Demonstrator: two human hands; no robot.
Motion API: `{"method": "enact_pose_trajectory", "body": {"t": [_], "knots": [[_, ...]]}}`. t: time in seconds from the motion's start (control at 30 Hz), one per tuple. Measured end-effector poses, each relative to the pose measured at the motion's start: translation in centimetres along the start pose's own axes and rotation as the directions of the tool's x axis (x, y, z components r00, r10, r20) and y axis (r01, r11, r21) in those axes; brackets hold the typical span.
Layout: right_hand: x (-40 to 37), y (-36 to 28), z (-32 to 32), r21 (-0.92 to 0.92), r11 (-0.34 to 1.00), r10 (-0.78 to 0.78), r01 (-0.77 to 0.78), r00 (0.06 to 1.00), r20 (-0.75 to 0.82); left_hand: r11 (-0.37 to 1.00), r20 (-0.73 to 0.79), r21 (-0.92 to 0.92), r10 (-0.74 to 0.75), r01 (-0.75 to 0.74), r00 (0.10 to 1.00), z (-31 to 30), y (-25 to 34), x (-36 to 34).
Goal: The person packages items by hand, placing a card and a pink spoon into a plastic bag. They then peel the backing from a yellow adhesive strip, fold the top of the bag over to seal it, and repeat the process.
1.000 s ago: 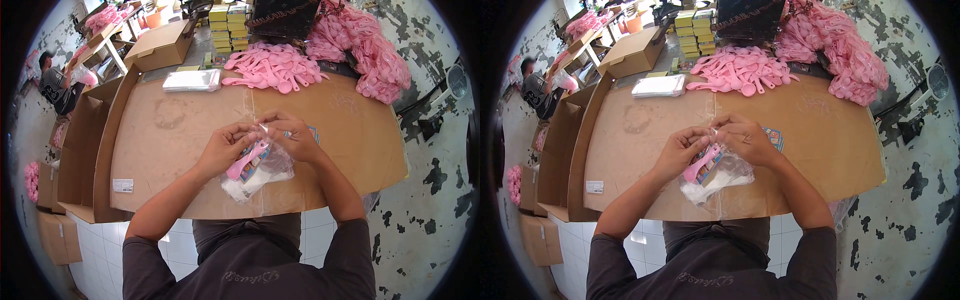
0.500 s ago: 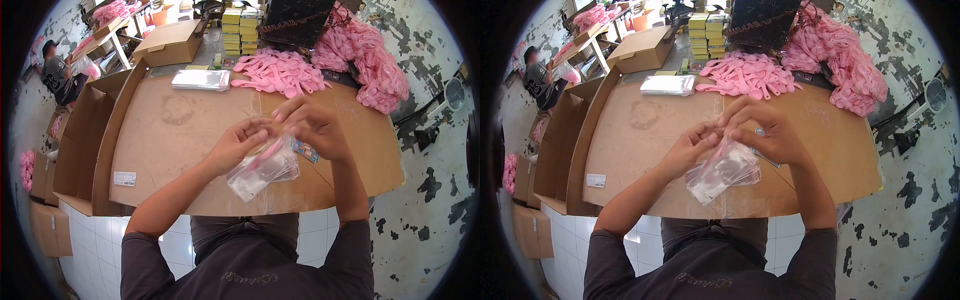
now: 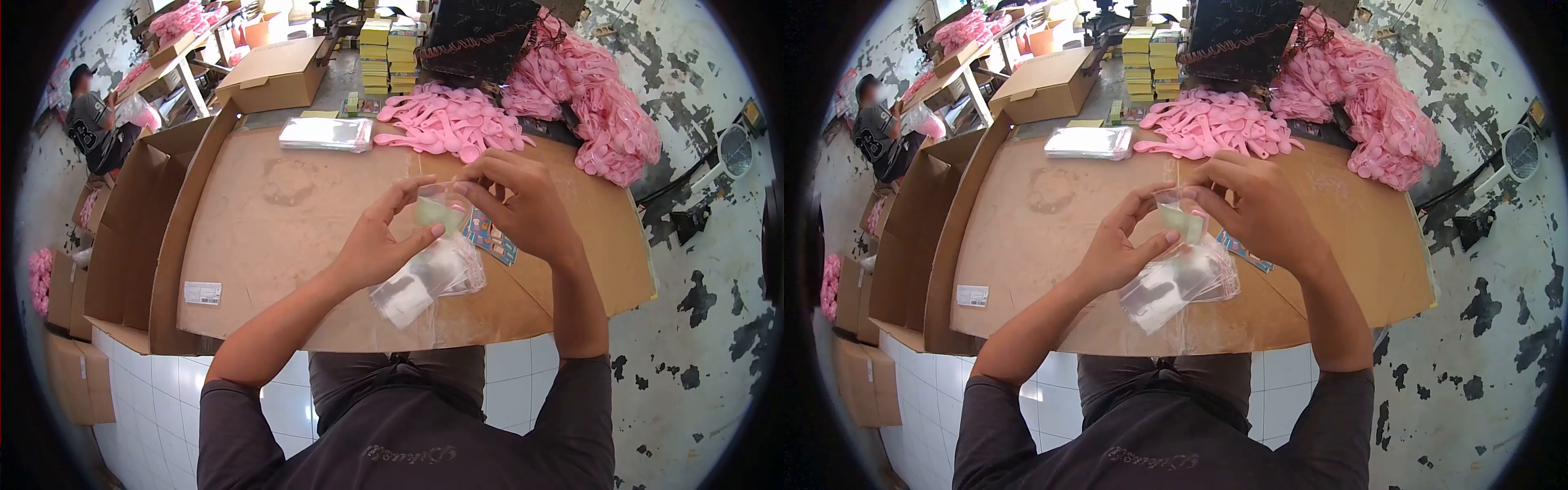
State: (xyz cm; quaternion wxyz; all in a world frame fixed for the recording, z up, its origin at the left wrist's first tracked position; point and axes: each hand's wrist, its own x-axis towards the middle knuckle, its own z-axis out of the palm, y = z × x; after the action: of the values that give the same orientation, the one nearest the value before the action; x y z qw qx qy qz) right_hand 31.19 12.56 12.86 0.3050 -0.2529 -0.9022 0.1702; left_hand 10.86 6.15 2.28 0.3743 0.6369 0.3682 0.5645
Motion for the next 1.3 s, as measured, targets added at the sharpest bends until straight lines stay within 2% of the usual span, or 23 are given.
{"method": "enact_pose_trajectory", "body": {"t": [0.1,0.2,0.3,0.4,0.43,0.53,0.63,0.7,0.73,0.8,0.9,1.0,1.03,1.1,1.2,1.3], "knots": [[0.1,-0.4,0.8,0.049,0.999,-0.012,0.010,0.999,0.040,0.993,0.022,-0.077,-0.091,0.092,0.996,0.1,0.7,-0.4],[0.2,0.4,2.0,0.086,0.989,-0.124,0.123,0.992,-0.003,0.974,0.041,-0.173,-0.139,0.144,0.989,0.0,0.5,-0.3],[0.4,0.3,3.3,0.098,0.993,-0.045,0.062,0.984,-0.172,0.940,0.008,-0.284,-0.196,0.190,0.981,-0.1,1.0,-0.1],[0.9,0.7,4.2,-0.230,0.916,-0.382,0.328,0.890,-0.250,0.935,-0.057,-0.305,-0.209,0.182,0.976,-0.3,1.0,-0.1],[1.0,0.4,4.4,-0.286,0.894,-0.411,0.345,0.886,-0.216,0.939,-0.082,-0.297,-0.203,0.170,0.976,-0.4,0.8,-0.1],[1.1,-0.8,5.0,-0.440,0.813,-0.475,0.381,0.871,-0.124,0.993,-0.106,-0.004,-0.115,0.116,0.988,-0.6,0.4,-0.5],[1.3,-0.5,5.8,-0.575,0.708,-0.532,0.410,0.845,-0.051,0.954,-0.126,0.250,-0.136,0.164,0.983,-0.5,1.5,-0.6],[1.3,0.1,6.5,-0.652,0.618,-0.565,0.439,0.825,0.019,0.907,-0.096,0.403,-0.088,0.120,0.991,-0.8,0.8,-0.8],[1.4,0.1,6.4,-0.628,0.661,-0.524,0.412,0.851,0.006,0.875,-0.077,0.475,-0.066,0.095,0.995,-0.8,0.6,-0.8],[1.9,0.5,6.1,-0.577,0.740,-0.434,0.344,0.901,-0.019,0.902,-0.037,0.424,-0.073,0.082,0.997,-0.5,0.8,-0.8],[2.5,2.9,4.1,-0.342,0.922,-0.273,0.183,0.932,-0.237,0.941,-0.009,0.327,-0.095,0.093,0.995,0.0,0.8,-0.9],[1.2,2.5,1.4,0.027,0.990,-0.134,0.135,0.990,-0.046,0.974,-0.016,0.125,-0.190,0.190,0.982,-0.1,-0.2,-0.8],[0.8,2.2,1.9,-0.078,0.972,-0.228,0.222,0.971,-0.076,0.972,-0.011,0.042,-0.230,0.230,0.973,-0.1,-0.5,-0.7],[-0.1,1.4,3.8,-0.293,0.885,-0.409,0.363,0.906,-0.113,0.975,-0.028,0.084,-0.204,0.206,0.979,0.0,-0.5,-0.8],[-0.9,1.1,5.5,-0.484,0.806,-0.452,0.342,0.883,-0.128,0.969,-0.040,0.191,-0.153,0.158,0.987,0.3,-0.1,-0.9],[-0.9,1.3,6.1,-0.500,0.790,-0.468,0.354,0.876,-0.119,0.957,-0.032,0.275,-0.083,0.088,0.996,0.3,-0.1,-1.0]]}}
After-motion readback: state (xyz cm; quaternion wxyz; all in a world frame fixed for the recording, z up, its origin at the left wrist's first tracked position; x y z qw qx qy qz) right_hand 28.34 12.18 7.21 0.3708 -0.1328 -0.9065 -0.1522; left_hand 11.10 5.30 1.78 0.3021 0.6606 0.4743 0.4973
